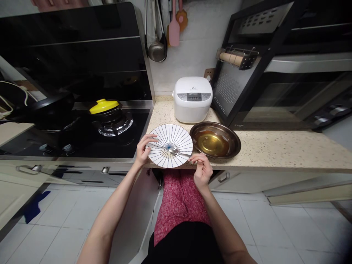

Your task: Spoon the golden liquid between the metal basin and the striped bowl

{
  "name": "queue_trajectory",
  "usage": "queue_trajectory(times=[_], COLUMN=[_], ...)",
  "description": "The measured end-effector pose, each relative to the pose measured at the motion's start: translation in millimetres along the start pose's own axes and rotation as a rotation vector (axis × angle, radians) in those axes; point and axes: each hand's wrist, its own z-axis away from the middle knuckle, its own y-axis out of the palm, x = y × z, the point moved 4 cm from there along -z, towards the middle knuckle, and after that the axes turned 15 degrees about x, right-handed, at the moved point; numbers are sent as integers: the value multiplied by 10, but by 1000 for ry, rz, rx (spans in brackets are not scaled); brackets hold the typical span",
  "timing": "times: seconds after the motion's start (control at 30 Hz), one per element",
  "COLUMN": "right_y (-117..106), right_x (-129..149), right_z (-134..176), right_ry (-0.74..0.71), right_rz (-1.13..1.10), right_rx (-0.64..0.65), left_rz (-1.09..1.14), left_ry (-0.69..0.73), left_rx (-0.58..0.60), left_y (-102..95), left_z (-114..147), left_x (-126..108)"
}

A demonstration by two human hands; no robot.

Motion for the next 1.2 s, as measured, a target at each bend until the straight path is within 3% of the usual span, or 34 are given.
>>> queue_trajectory(times=[1.2], right_y=[-3], right_x=[-78], right_z=[38], right_ry=[173], right_rz=[-180], right_rx=[-56], left_rz=[-25], left_ry=[75], left_rx=[-39], left_y=[-4], left_z=[12], left_x=[-52])
